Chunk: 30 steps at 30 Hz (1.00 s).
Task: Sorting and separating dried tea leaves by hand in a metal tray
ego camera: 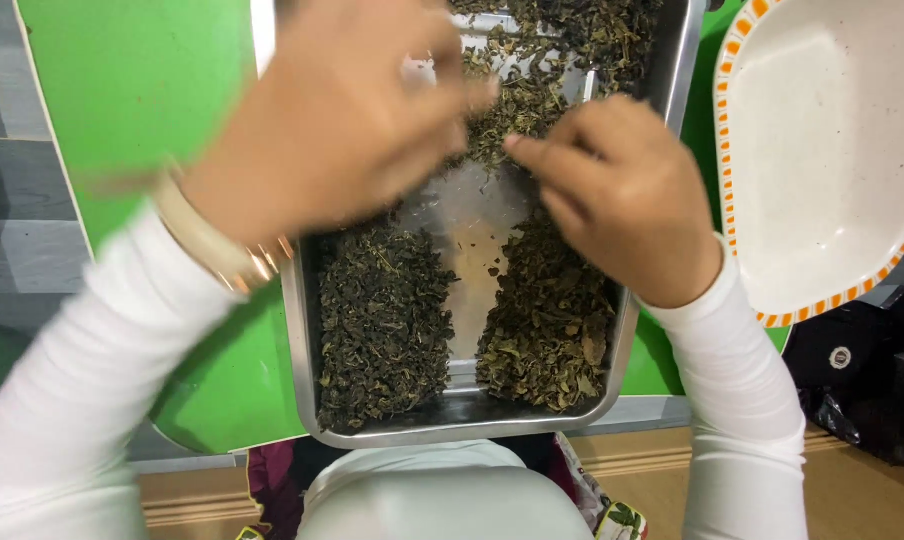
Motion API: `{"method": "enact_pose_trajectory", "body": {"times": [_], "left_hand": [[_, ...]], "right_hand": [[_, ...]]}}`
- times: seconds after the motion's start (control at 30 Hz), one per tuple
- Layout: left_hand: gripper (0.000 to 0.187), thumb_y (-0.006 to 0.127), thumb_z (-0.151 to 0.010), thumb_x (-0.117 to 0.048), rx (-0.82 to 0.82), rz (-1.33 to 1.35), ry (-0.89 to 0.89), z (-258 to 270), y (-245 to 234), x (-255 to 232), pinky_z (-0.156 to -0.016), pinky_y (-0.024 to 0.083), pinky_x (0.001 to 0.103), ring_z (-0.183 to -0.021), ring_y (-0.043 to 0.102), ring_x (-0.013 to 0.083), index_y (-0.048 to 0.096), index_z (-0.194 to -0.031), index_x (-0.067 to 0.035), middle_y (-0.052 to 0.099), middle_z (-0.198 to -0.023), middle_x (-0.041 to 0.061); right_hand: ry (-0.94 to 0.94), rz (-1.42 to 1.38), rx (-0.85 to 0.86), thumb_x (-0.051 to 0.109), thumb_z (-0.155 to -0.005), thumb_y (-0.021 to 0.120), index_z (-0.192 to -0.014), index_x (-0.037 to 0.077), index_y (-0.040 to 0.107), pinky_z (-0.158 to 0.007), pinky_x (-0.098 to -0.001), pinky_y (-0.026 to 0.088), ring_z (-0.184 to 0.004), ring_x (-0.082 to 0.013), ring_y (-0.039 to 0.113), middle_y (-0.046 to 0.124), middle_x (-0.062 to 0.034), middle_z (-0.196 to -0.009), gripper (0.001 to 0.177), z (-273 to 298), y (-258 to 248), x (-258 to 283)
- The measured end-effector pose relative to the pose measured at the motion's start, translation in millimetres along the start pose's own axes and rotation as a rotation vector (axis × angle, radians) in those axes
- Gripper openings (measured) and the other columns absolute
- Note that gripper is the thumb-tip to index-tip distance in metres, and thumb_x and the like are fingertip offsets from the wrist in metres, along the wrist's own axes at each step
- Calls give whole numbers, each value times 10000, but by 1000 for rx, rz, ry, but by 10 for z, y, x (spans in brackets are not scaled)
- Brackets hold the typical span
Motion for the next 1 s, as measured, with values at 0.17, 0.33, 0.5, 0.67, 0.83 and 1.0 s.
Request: {"method": "enact_pose_trajectory", "body": {"times": [0.17, 0.33, 0.5, 0.67, 0.83, 1.0], "left_hand": [[242, 700, -1056, -362, 90, -137, 109, 147, 25, -417, -827, 430, 336, -937, 550, 207, 740, -1252, -225, 583, -1012, -2], [170, 742, -1019, -242, 73, 40, 77, 280, -15, -378, -861, 467, 384, -995, 597, 250, 704, -1170, -173, 642, -1098, 72], [282, 782, -1006, -340, 97, -28, 28, 357, 26, -298, -867, 466, 388, -1006, 582, 245, 726, -1214, -158, 625, -1088, 49], [302, 760, -1025, -395, 134, -103, 62, 325, 6, -305, -866, 464, 382, -990, 567, 236, 693, -1223, -178, 603, -1085, 28], [220, 701, -1061, -327, 125, 13, 145, 346, 11, -310, -891, 479, 380, -978, 574, 249, 708, -1254, -223, 628, -1100, 53], [168, 702, -1074, -319, 133, 91, 179, 339, -4, -304, -805, 444, 374, -913, 558, 247, 755, -997, -179, 598, -1039, 36]], "right_hand": [[-18, 135, 43, -20, -1058, 692, -1206, 49, 712, -668, -407, 379, -758, -302, 490, 555, -126, -922, 165, 84, 130, 99], [-8, 139, 68, -30, -1030, 696, -1227, 101, 686, -676, -393, 370, -762, -278, 489, 592, -106, -942, 237, 224, 144, 39], [4, 143, 12, -25, -1052, 685, -1280, 113, 681, -652, -396, 329, -755, -283, 480, 603, -115, -931, 267, 322, 185, -20], [2, 164, -8, -31, -1041, 691, -1295, 101, 697, -657, -403, 323, -759, -284, 477, 602, -116, -936, 286, 315, 217, -42], [-12, 196, -5, -32, -1046, 706, -1271, 88, 723, -655, -395, 310, -751, -288, 450, 568, -119, -934, 256, 293, 248, -32], [-16, 239, 0, -18, -1042, 706, -1275, 101, 728, -658, -388, 319, -758, -277, 474, 603, -107, -942, 262, 278, 217, -11]]}}
Point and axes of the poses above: each hand's wrist, its own z-axis away from the middle knuckle, its own y-axis out of the palm, x = y × z, the point moved 3 cm from there along -z, towards the middle knuckle
